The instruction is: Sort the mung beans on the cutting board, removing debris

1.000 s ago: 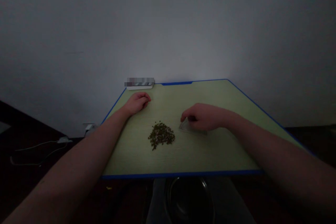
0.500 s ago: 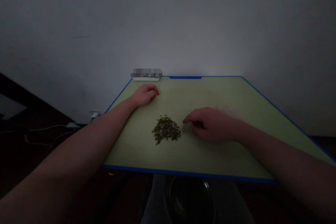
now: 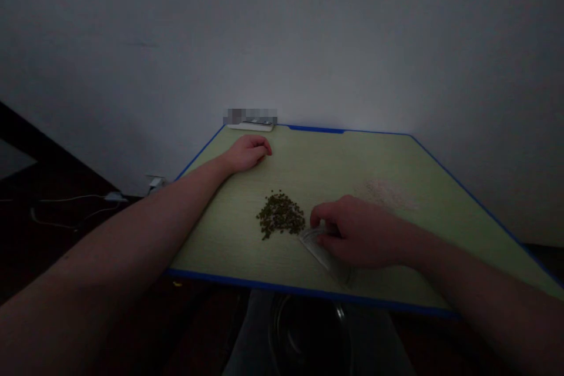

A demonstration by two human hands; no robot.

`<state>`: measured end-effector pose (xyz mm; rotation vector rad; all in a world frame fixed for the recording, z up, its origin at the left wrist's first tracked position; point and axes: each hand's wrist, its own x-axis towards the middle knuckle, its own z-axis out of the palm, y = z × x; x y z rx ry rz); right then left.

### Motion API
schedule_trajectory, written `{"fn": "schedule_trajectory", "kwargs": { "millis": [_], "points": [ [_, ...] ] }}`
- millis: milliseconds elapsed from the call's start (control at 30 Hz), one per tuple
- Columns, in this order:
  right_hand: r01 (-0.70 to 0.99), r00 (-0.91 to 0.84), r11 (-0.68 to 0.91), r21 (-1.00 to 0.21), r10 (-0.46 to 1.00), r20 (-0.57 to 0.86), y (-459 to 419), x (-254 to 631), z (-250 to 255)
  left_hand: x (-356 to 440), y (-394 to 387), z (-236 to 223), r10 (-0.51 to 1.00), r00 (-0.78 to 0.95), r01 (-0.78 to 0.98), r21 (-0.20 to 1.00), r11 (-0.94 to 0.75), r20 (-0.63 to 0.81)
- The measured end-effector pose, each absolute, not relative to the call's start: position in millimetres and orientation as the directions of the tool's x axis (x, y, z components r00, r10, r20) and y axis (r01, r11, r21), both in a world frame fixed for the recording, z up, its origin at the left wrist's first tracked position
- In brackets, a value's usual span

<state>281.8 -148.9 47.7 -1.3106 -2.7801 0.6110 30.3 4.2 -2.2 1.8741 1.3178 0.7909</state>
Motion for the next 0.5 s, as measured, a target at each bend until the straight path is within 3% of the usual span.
{"fn": "schedule_trajectory", "kwargs": {
  "millis": [267,500],
  "points": [
    [0.868,-0.489,0.452,-0.206,0.848,-0.203,-135,295,50,30,6,-3,0.949,0.3,0.531,0.809,-0.251,0.098],
    [0.792,-0.59,0.483,-0.374,0.762,-0.265,-144,287,48,29,6,-3,0.947,0.304,0.536,0.804,-0.256,0.098]
  ]
}}
